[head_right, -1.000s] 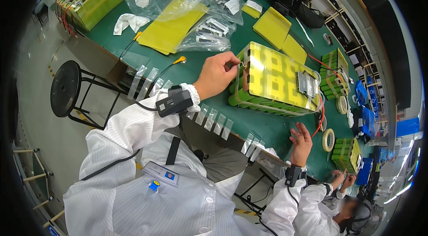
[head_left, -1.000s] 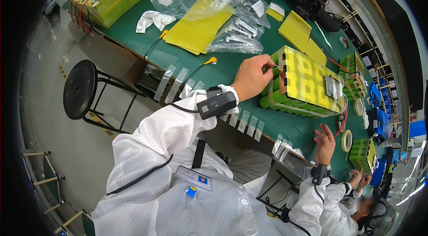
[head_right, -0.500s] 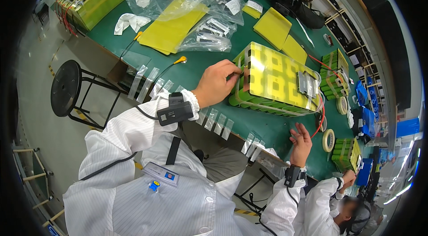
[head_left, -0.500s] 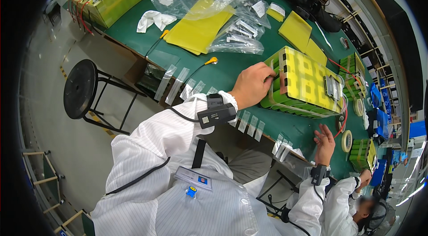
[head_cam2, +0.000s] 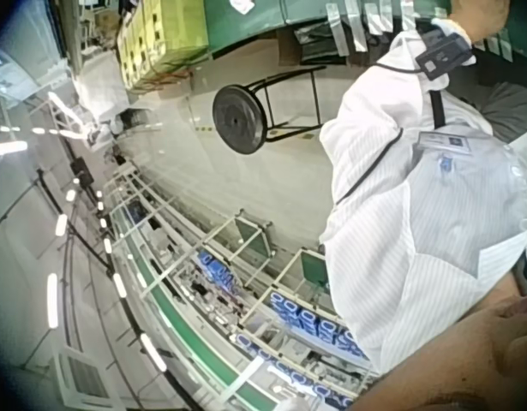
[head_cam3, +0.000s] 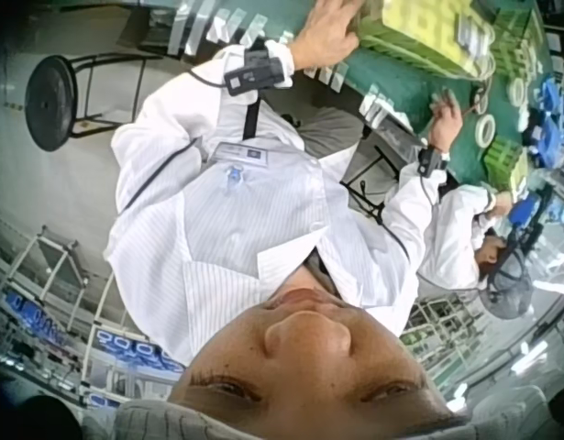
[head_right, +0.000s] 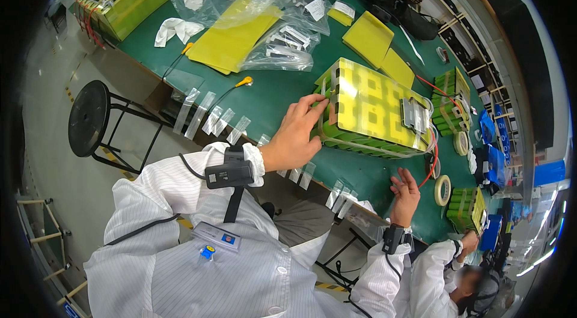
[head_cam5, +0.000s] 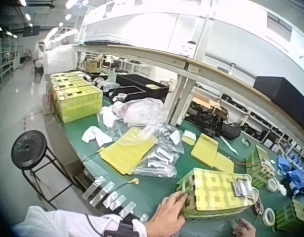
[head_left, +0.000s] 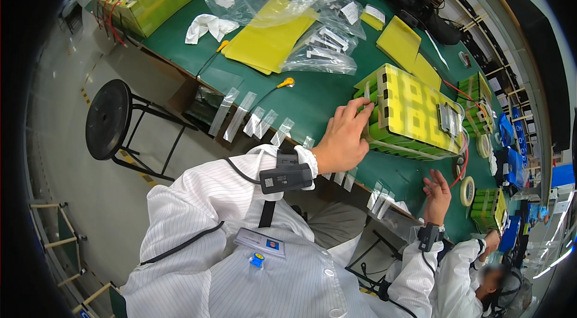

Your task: The recorder is assembling and inspecting large green battery packs at a workbench in a manufacturing facility, including applying tape and checking connections.

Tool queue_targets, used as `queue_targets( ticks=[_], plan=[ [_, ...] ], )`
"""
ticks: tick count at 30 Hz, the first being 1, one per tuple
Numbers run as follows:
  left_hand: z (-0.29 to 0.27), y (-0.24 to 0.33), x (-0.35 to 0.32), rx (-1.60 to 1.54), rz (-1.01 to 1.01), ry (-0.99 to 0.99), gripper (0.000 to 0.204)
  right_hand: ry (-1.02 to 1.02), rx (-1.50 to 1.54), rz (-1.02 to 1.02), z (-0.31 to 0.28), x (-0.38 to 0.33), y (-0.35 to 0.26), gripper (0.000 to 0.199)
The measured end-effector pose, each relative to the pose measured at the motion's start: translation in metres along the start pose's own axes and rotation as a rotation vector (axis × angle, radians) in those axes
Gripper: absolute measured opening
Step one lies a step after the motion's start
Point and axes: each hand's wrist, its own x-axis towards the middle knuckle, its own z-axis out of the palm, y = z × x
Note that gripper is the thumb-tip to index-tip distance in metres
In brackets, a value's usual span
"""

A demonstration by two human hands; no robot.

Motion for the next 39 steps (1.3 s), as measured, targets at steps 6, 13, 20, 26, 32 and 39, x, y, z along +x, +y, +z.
queue_targets(
  ticks=[6, 13, 20, 26, 32, 39],
  plan=[
    [-0.013, -0.008, 0.011, -0.026, 0.004, -0.083, 0.063, 0.002, 0.011, -0.003, 0.002, -0.003, -0.002, 0.044],
    [-0.028, -0.015, 0.031, -0.182, 0.03, -0.066, 0.045, 0.0, 0.001, -0.002, 0.002, -0.003, -0.003, 0.044],
    [-0.016, -0.019, 0.026, -0.23, -0.112, 0.079, 0.047, 0.009, 0.012, 0.012, 0.003, -0.005, -0.005, 0.045],
    [-0.008, -0.015, 0.014, 0.009, 0.017, -0.02, 0.053, 0.008, 0.025, 0.018, 0.0, -0.003, -0.002, 0.046],
    [-0.009, -0.007, 0.005, -0.026, 0.026, -0.049, 0.059, 0.003, 0.01, 0.008, 0.0, -0.003, 0.001, 0.046],
    [-0.011, -0.01, 0.001, -0.03, 0.025, -0.068, 0.06, -0.013, 0.019, 0.002, 0.001, -0.003, 0.002, 0.045]
  ],
)
